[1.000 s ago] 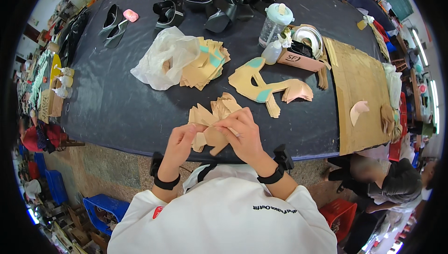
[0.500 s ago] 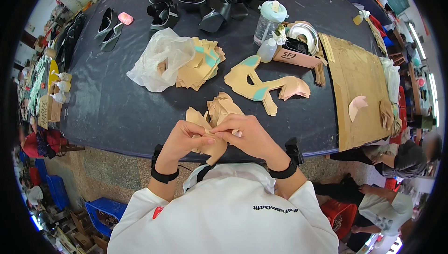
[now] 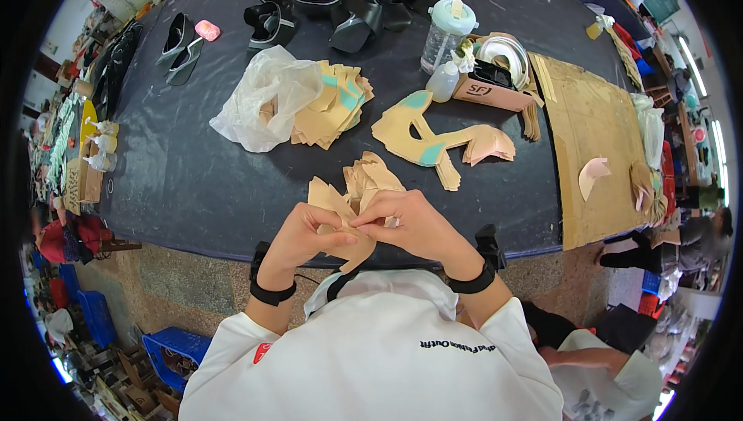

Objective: Inspecting and sorting pre-cut shoe components on a production table.

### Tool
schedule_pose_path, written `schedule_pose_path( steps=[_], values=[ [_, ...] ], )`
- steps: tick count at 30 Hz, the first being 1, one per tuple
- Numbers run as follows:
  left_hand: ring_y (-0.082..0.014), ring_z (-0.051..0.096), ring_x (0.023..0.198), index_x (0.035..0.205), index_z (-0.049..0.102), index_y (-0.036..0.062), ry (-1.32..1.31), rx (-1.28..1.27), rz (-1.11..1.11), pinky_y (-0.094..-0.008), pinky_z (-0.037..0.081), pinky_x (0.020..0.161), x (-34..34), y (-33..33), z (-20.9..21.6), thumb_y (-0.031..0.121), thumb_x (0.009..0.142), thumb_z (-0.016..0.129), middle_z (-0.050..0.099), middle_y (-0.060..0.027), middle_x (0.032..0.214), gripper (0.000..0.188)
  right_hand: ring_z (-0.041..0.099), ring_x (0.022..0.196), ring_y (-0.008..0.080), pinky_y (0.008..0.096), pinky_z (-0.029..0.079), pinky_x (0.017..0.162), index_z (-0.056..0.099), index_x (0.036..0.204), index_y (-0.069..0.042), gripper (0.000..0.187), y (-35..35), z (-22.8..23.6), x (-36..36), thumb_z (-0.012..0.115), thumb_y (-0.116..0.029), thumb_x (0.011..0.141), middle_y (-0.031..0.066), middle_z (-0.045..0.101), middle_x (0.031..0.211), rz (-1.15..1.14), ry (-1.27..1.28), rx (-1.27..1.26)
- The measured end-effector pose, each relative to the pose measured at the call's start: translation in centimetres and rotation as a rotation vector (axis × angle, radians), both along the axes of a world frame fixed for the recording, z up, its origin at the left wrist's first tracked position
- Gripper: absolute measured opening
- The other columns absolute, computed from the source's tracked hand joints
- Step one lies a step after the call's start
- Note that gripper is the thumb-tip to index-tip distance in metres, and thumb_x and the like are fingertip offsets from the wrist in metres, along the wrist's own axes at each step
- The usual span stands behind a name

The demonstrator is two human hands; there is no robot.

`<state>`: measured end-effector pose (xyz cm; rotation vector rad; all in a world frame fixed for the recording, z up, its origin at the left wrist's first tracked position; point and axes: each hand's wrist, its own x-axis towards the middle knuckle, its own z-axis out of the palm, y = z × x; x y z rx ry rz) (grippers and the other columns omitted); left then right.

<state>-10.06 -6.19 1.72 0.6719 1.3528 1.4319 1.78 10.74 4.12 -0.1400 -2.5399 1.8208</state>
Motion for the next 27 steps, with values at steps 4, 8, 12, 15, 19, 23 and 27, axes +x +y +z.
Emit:
schedule_pose_path(
  steps=[4,8,12,15,19,23,27],
  values=[
    [-0.0004,0.04,0.053,0.076,0.067,-0.0032,0.061,-0.004,0.054,-0.0184,0.028,0.045,0.6,0.3,0.5,0.005,0.074,0.07,0.057,0.0032,0.059,0.009,0.057,0.067,0.0147,0.0248,0.045,0.058,0.069,0.089,-0.006,0.017,-0.2,-0.1,-0.1,0.069,-0.008,0.072,0.0059,0.063,0.078,-0.033,-0.021,0.029],
    [-0.0023,0.042,0.051,0.074,0.068,-0.0013,0.302,0.014,0.05,-0.0198,0.029,0.046,0.5,0.4,0.1,0.006,0.072,0.071,0.057,0.0007,0.057,0.008,0.058,0.068,0.0155,0.0241,0.045,0.058,0.069,0.086,-0.006,0.015,-0.4,0.0,0.0,0.069,-0.007,0.072,0.006,0.062,0.076,-0.071,0.046,0.097],
    [-0.0089,0.041,0.052,0.065,0.066,0.0025,0.425,0.068,0.138,-0.025,0.031,0.056,0.7,0.6,0.4,0.008,0.067,0.074,0.052,-0.0011,0.051,0.01,0.058,0.068,0.0157,0.0247,0.045,0.059,0.069,0.086,-0.005,0.015,-1.2,0.2,0.1,0.068,-0.006,0.071,0.0056,0.061,0.076,-0.143,0.1,0.069],
    [-0.0108,0.041,0.056,0.063,0.064,0.0032,0.458,0.095,0.182,-0.0268,0.032,0.062,0.8,0.5,-0.1,0.008,0.066,0.074,0.051,-0.0006,0.053,0.012,0.058,0.07,0.0147,0.025,0.046,0.061,0.068,0.087,-0.005,0.015,-1.5,0.2,0.3,0.067,-0.004,0.072,0.0048,0.06,0.078,-0.193,0.08,0.009],
    [-0.0061,0.042,0.06,0.07,0.062,-0.0015,0.208,0.175,0.266,-0.0227,0.032,0.058,1.5,0.4,-1.7,0.006,0.074,0.068,0.056,-0.001,0.067,0.011,0.057,0.076,0.013,0.0235,0.045,0.066,0.068,0.09,-0.006,0.018,-2.4,-0.5,0.5,0.064,-0.001,0.073,0.004,0.059,0.081,-0.285,0.119,-0.04],
    [-0.0044,0.044,0.064,0.076,0.062,-0.0044,0.149,0.194,0.347,-0.0196,0.033,0.057,2.4,0.3,-2.2,0.003,0.079,0.061,0.055,-0.0006,0.073,0.008,0.056,0.077,0.0122,0.0233,0.045,0.069,0.067,0.093,-0.003,0.019,-3.5,-1.7,0.1,0.063,-0.001,0.074,0.0044,0.058,0.084,-0.361,0.13,-0.222],
    [-0.0035,0.046,0.065,0.079,0.063,-0.0046,-0.183,0.255,0.562,-0.0185,0.036,0.057,3.6,1.0,-2.2,0.003,0.082,0.058,0.053,0.0013,0.071,0.009,0.054,0.082,0.011,0.0236,0.045,0.071,0.064,0.095,0.001,0.019,-3.5,-1.5,-0.3,0.062,-0.002,0.076,0.0046,0.057,0.09,-0.341,0.049,-0.562]
  ],
)
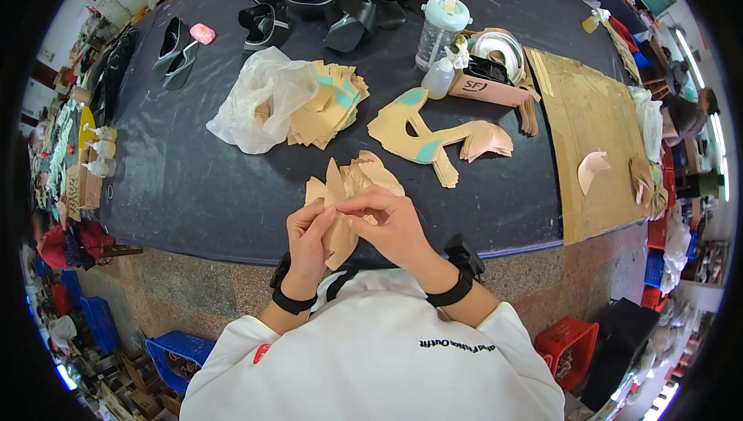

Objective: Inspecting and sorting pre-cut shoe components on a production table.

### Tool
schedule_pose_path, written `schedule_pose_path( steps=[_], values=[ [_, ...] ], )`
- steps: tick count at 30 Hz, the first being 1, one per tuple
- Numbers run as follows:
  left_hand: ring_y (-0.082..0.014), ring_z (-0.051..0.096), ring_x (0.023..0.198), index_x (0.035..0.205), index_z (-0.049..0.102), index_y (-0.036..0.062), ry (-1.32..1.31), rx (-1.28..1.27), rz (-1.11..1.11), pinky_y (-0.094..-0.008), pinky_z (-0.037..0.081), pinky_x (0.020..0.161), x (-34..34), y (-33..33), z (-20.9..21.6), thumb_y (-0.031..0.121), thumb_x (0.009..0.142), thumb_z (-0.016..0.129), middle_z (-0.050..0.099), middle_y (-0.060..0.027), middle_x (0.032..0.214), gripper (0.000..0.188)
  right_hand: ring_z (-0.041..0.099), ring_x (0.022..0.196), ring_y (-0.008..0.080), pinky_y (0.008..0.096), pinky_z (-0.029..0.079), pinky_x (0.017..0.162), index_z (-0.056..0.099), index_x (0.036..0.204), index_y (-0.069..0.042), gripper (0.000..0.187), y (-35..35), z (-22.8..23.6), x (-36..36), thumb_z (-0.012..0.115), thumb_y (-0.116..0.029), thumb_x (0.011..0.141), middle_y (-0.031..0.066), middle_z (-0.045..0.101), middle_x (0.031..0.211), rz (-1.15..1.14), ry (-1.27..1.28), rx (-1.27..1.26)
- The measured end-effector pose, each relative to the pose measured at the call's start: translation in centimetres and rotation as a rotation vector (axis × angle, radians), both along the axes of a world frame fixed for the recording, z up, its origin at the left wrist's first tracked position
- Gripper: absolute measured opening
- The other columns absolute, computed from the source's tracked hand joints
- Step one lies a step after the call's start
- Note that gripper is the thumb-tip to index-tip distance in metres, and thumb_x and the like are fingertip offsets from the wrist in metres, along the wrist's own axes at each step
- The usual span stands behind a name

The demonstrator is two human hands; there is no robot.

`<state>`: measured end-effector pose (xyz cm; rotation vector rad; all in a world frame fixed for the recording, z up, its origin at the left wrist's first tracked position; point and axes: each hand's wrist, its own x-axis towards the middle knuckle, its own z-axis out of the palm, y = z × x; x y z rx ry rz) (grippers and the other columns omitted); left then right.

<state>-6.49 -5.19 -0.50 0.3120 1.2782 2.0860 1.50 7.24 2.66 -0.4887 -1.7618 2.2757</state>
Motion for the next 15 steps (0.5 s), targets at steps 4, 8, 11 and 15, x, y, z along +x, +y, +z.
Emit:
schedule_pose_path(
  steps=[4,8,11,15],
  values=[
    [-0.0034,0.052,0.072,0.084,0.063,-0.0053,-0.045,-0.039,0.054,-0.0165,0.042,0.06,-0.1,0.0,0.6,0.003,0.083,0.06,0.058,0.0007,0.076,0.009,0.054,0.091,0.0111,0.025,0.045,0.08,0.054,0.109,0.0,0.033,0.6,-1.3,0.8,0.063,-0.002,0.077,0.0047,0.057,0.096,-0.206,-0.138,-0.409],
    [-0.0039,0.053,0.072,0.084,0.063,-0.0044,-0.008,-0.092,-0.016,-0.0161,0.043,0.061,-0.4,0.0,0.3,0.002,0.081,0.063,0.06,-0.0008,0.078,0.007,0.053,0.097,0.0117,0.0274,0.045,0.082,0.05,0.114,-0.002,0.037,0.7,-1.1,0.8,0.065,-0.007,0.08,0.0071,0.055,0.108,0.1,-0.095,-0.984],
    [-0.0043,0.054,0.072,0.086,0.063,-0.0025,-0.048,-0.055,0.002,-0.0172,0.044,0.062,-0.2,0.4,0.8,0.002,0.079,0.065,0.06,-0.0019,0.079,0.008,0.055,0.092,0.0121,0.0269,0.045,0.081,0.052,0.111,0.001,0.033,-0.1,-0.5,0.3,0.063,-0.005,0.08,0.006,0.058,0.103,0.047,0.0,-0.767],
    [-0.0062,0.056,0.072,0.086,0.062,-0.0009,-0.074,-0.033,-0.078,-0.0194,0.046,0.063,-0.7,0.0,1.2,0.004,0.08,0.064,0.061,-0.0026,0.081,0.008,0.057,0.089,0.0133,0.0272,0.045,0.082,0.055,0.107,0.002,0.029,0.4,-0.9,0.5,0.063,-0.004,0.08,0.0048,0.059,0.099,0.04,-0.109,-0.651]
  ],
)
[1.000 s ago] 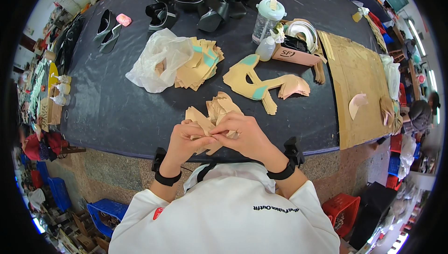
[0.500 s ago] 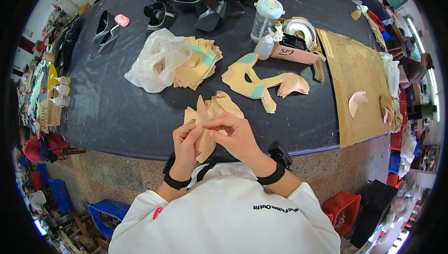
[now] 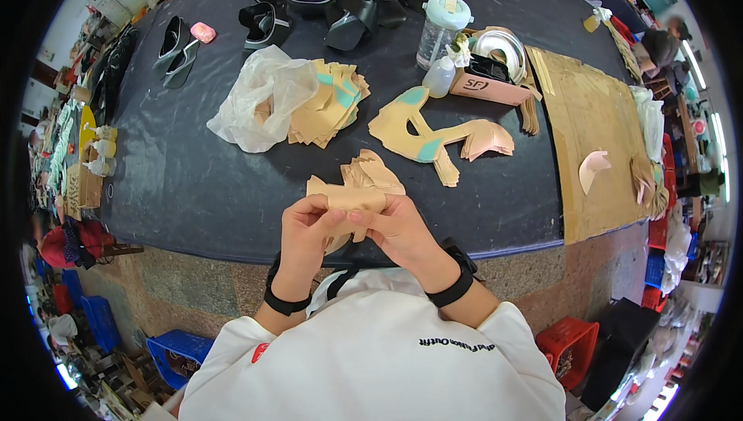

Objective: Inspecting and sorting pre-cut shoe components on a production table.

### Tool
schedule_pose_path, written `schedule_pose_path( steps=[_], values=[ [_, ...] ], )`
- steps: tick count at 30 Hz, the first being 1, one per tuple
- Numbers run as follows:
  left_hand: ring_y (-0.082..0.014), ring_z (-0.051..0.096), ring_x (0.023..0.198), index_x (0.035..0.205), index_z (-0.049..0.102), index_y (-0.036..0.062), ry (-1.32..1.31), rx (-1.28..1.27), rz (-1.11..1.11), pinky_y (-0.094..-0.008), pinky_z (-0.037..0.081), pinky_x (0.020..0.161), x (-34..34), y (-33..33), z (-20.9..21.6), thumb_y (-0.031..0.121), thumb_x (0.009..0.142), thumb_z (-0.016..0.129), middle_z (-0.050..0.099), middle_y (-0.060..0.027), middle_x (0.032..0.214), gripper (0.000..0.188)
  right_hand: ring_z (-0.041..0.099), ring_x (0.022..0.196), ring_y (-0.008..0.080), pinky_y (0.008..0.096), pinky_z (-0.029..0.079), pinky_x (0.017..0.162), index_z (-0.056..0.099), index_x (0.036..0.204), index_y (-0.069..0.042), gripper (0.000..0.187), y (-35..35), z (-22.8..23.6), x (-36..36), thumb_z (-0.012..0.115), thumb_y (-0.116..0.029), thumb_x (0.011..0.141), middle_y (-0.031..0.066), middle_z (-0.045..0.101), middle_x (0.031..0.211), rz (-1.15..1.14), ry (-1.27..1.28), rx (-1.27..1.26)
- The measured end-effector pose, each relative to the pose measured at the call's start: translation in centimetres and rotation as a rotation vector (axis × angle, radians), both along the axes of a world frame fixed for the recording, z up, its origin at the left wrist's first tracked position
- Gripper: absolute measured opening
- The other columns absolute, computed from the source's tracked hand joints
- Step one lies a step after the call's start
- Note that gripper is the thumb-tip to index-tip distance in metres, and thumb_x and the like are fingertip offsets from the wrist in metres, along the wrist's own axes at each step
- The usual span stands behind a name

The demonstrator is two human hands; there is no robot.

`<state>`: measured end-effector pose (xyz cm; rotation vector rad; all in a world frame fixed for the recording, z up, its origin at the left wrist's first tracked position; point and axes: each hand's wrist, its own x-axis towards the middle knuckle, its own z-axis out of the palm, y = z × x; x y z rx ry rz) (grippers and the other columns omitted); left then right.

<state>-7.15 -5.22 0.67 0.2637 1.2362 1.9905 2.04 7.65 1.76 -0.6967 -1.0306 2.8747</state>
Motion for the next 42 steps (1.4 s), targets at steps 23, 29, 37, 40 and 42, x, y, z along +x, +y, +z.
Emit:
schedule_pose_path(
  steps=[23,29,37,40,42],
  values=[
    [-0.0125,0.055,0.087,0.097,0.06,0.0014,0.161,-0.03,-0.226,-0.0253,0.043,0.075,1.8,-1.7,-6.6,0.003,0.075,0.067,0.061,-0.0062,0.094,0.023,0.058,0.084,0.0103,0.0272,0.047,0.075,0.052,0.116,-0.001,0.044,2.3,-3.7,2.6,0.067,-0.011,0.076,0.0025,0.062,0.098,0.027,-0.08,0.109],
    [-0.0243,0.05,0.095,0.107,0.054,0.0043,0.748,-0.801,0.184,-0.0378,0.037,0.085,-1.0,-2.4,-10.3,0.02,0.077,0.065,0.052,-0.012,0.103,0.036,0.036,0.108,0.0314,0.0414,0.027,0.094,0.049,0.116,0.0,0.043,3.8,-6.9,0.6,0.06,-0.022,0.081,0.0165,0.048,0.111,-0.344,-0.416,1.64],
    [-0.0061,0.054,0.064,0.083,0.059,-0.0013,0.317,-0.504,0.274,-0.0215,0.043,0.056,-1.6,-3.7,-6.8,0.01,0.082,0.059,0.06,-0.002,0.071,0.011,0.057,0.081,0.0216,0.0285,0.046,0.069,0.055,0.108,-0.002,0.035,-1.0,-3.3,0.7,0.065,-0.001,0.074,0.0091,0.057,0.091,-0.173,0.103,1.572],
    [-0.0034,0.053,0.069,0.086,0.059,-0.0022,0.24,-0.403,0.205,-0.0191,0.043,0.059,-1.4,-2.9,-1.4,0.006,0.082,0.06,0.061,-0.0008,0.074,0.01,0.059,0.079,0.0149,0.0269,0.046,0.064,0.06,0.097,0.0,0.027,-2.1,-1.1,-0.3,0.069,-0.013,0.076,0.0093,0.06,0.092,-0.186,-0.073,0.981],
    [-0.0041,0.054,0.07,0.089,0.059,-0.0027,0.337,-0.38,0.134,-0.0183,0.043,0.059,-0.8,-2.0,-0.5,0.005,0.08,0.063,0.061,-0.0025,0.077,0.013,0.058,0.079,0.0121,0.0255,0.046,0.063,0.06,0.096,0.0,0.026,-2.0,-0.1,-1.1,0.069,-0.014,0.076,0.0088,0.061,0.092,-0.15,-0.057,0.888]
  ],
)
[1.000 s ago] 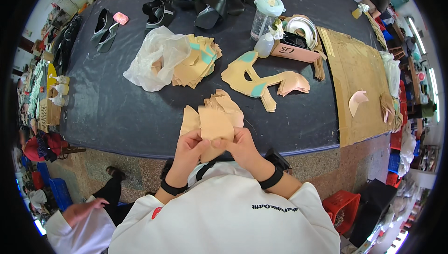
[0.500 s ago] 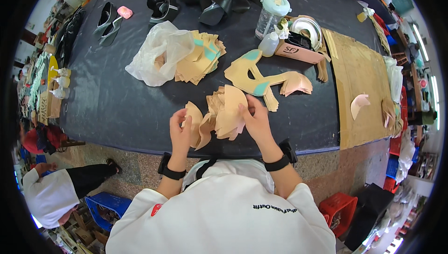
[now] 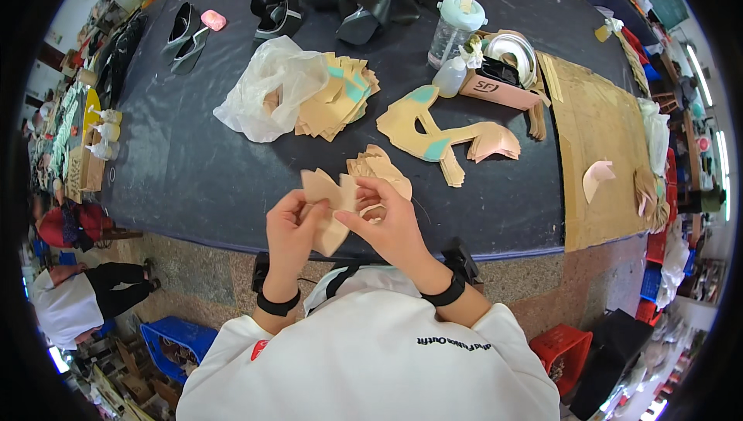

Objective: Inspecting and sorting pre-cut shoe components on a production table.

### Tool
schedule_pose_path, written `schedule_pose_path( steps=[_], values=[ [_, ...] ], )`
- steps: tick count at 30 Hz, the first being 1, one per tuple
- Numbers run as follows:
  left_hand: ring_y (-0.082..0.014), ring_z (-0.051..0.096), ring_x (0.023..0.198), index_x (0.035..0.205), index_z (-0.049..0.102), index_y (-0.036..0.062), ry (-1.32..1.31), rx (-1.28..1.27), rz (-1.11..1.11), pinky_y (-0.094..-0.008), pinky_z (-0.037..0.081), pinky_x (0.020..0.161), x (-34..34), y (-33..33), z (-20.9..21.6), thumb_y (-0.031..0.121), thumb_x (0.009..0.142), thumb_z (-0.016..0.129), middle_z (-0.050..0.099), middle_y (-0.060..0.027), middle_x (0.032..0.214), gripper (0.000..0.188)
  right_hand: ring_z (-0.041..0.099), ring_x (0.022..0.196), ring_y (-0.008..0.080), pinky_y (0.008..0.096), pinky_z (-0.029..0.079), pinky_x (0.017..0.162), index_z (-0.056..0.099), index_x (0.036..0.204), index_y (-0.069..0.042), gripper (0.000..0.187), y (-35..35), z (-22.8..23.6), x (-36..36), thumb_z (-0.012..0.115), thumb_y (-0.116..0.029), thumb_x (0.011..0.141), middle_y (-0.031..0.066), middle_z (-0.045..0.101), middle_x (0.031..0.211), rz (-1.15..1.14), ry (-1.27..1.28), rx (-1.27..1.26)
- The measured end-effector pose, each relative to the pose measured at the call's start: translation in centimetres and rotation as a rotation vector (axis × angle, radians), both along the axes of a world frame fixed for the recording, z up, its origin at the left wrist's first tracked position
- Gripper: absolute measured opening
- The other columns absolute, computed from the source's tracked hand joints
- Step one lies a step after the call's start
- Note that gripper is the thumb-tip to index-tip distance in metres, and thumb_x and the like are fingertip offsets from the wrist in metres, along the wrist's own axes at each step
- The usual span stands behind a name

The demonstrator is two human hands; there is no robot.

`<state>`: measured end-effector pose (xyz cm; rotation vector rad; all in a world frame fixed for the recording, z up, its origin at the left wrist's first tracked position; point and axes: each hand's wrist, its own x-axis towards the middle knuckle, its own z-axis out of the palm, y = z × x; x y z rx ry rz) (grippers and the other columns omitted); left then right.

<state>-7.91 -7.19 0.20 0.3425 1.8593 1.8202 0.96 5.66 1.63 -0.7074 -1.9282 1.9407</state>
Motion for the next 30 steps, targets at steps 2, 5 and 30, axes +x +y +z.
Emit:
schedule_pose_path(
  steps=[2,5,30],
  values=[
    [-0.0051,0.055,0.069,0.088,0.06,-0.0021,-0.042,0.066,-0.024,-0.0185,0.043,0.06,0.6,0.8,1.3,0.004,0.08,0.062,0.062,-0.0032,0.079,0.011,0.058,0.078,0.0093,0.0241,0.046,0.063,0.061,0.094,0.001,0.025,0.3,0.2,-0.1,0.069,-0.015,0.077,0.0083,0.062,0.091,0.035,0.008,-0.092],
    [-0.0078,0.058,0.074,0.086,0.059,-0.0023,-0.051,0.109,-0.034,-0.0197,0.045,0.066,0.9,1.8,3.2,-0.004,0.079,0.06,0.062,-0.005,0.079,0.007,0.055,0.072,0.011,0.0232,0.044,0.062,0.064,0.088,-0.001,0.013,0.8,0.4,0.3,0.065,-0.007,0.076,0.0048,0.06,0.084,-0.092,0.083,-0.121],
    [-0.0016,0.049,0.059,0.082,0.068,-0.0029,-0.079,0.147,-0.496,-0.0182,0.038,0.051,0.8,1.2,5.7,0.007,0.074,0.071,0.062,-0.0009,0.067,0.013,0.056,0.078,0.0126,0.0242,0.046,0.068,0.059,0.102,0.002,0.025,3.1,4.0,1.5,0.063,-0.013,0.082,0.0056,0.061,0.091,0.054,0.067,-0.146]
  ],
)
